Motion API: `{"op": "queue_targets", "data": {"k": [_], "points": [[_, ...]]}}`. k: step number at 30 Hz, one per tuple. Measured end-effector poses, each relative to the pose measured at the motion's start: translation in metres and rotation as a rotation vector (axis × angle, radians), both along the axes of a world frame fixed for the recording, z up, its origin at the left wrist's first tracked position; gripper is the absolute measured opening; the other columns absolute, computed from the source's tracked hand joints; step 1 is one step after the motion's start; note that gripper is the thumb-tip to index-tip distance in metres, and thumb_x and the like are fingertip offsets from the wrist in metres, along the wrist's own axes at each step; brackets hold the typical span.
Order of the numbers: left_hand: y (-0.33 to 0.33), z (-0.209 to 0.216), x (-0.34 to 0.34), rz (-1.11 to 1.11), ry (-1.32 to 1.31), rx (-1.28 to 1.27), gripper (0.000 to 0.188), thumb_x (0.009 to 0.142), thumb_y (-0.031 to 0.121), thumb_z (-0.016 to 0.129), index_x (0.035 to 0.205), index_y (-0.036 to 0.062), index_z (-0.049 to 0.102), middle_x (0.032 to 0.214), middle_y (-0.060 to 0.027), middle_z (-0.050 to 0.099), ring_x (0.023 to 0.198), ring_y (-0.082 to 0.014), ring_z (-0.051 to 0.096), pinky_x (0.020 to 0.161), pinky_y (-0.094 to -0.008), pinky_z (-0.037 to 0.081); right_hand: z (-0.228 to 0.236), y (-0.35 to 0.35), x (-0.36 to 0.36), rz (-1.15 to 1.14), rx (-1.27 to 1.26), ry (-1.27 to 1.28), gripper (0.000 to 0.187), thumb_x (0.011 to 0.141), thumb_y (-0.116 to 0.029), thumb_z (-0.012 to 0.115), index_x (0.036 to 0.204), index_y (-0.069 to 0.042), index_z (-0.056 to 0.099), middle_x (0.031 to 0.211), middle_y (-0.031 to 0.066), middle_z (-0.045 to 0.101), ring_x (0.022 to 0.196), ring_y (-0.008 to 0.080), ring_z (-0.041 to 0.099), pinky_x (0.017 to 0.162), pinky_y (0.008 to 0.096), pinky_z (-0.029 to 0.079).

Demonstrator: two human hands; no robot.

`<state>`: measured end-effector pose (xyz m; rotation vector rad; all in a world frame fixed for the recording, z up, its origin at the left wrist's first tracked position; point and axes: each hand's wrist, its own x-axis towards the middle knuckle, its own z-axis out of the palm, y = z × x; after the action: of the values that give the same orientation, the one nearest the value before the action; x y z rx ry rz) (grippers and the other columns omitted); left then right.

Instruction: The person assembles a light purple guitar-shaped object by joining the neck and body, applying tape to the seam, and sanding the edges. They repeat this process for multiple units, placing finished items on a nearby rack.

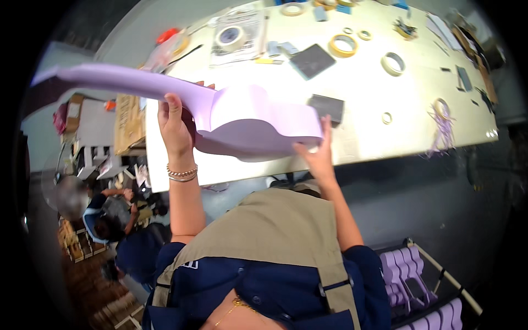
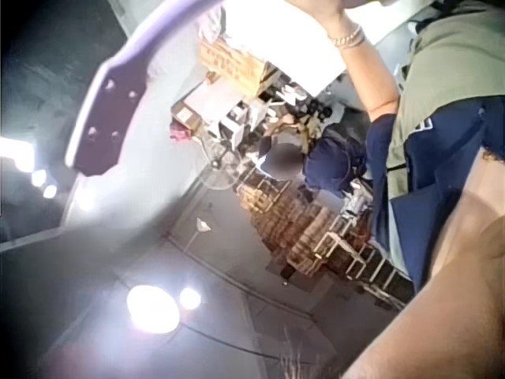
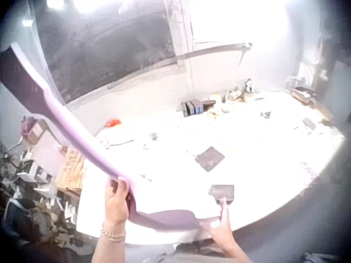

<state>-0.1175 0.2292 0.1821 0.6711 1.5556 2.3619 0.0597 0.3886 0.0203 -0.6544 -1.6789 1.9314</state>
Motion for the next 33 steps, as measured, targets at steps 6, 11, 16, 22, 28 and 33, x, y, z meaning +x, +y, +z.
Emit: {"op": "queue_targets", "data": {"k": [6, 11, 16, 22, 28, 33], "points": [[-0.042, -0.013, 0.003, 0.273, -0.022, 0.016, 0.062, 0.083, 0.055, 0.047, 0.106, -0.0028, 0.046, 0.098, -0.0178, 0.058, 0.091, -0.0376, 0.059, 0.080, -0.0469, 0.049, -0.032, 0.002, 0.015, 0.159, -0.530, 0.116, 0.061, 0.082, -0.016, 0.063, 0.130, -0.001, 0.028, 0.130, 0.0071, 0.037, 0.120, 0.0187, 0.036, 0.101, 0.0335, 0.028], [-0.061, -0.014, 0.009, 0.318, -0.036, 0.068, 0.063, 0.081, 0.057, 0.047, 0.106, -0.0019, 0.046, 0.098, -0.0165, 0.057, 0.092, -0.0369, 0.059, 0.083, -0.0482, 0.047, -0.029, -0.003, 0.010, 0.169, -0.418, 0.072, 0.054, 0.084, -0.020, 0.062, 0.126, -0.003, 0.033, 0.121, 0.0040, 0.041, 0.110, 0.0171, 0.041, 0.096, 0.0348, 0.032], [-0.072, -0.019, 0.007, 0.390, -0.074, 0.144, 0.056, 0.085, 0.053, 0.045, 0.104, -0.0004, 0.043, 0.095, -0.0188, 0.057, 0.089, -0.0383, 0.060, 0.080, -0.0479, 0.050, -0.027, -0.003, 0.002, 0.251, -0.332, 0.106, 0.048, 0.086, -0.020, 0.059, 0.125, -0.005, 0.035, 0.114, 0.0025, 0.044, 0.104, 0.0158, 0.043, 0.093, 0.0345, 0.035], [-0.076, -0.019, 0.014, 0.424, -0.068, 0.144, 0.055, 0.084, 0.050, 0.048, 0.104, -0.0007, 0.043, 0.094, -0.0187, 0.058, 0.088, -0.0380, 0.060, 0.080, -0.0500, 0.049, -0.028, -0.014, -0.011, 0.269, -0.527, 0.078, 0.054, 0.088, -0.023, 0.056, 0.131, -0.005, 0.029, 0.119, 0.0046, 0.041, 0.110, 0.0182, 0.042, 0.097, 0.0377, 0.033], [-0.080, -0.014, 0.018, 0.399, 0.030, 0.108, 0.056, 0.083, 0.050, 0.050, 0.104, -0.0018, 0.044, 0.097, -0.0195, 0.058, 0.088, -0.0369, 0.060, 0.081, -0.0509, 0.048, -0.034, -0.020, -0.015, 0.374, -0.545, 0.068, 0.066, 0.086, -0.034, 0.059, 0.134, -0.005, 0.024, 0.132, 0.0077, 0.034, 0.124, 0.0214, 0.033, 0.102, 0.0410, 0.028], [-0.093, -0.027, 0.014, 0.560, -0.195, 0.129, 0.071, 0.086, 0.056, 0.038, 0.116, -0.0083, 0.042, 0.110, -0.0201, 0.053, 0.106, -0.0340, 0.052, 0.095, -0.0442, 0.040, -0.019, -0.020, -0.022, 0.352, -0.535, 0.166, 0.079, 0.085, -0.062, 0.034, 0.138, -0.005, 0.019, 0.136, 0.0068, 0.032, 0.124, 0.0213, 0.032, 0.103, 0.0394, 0.024]]}}
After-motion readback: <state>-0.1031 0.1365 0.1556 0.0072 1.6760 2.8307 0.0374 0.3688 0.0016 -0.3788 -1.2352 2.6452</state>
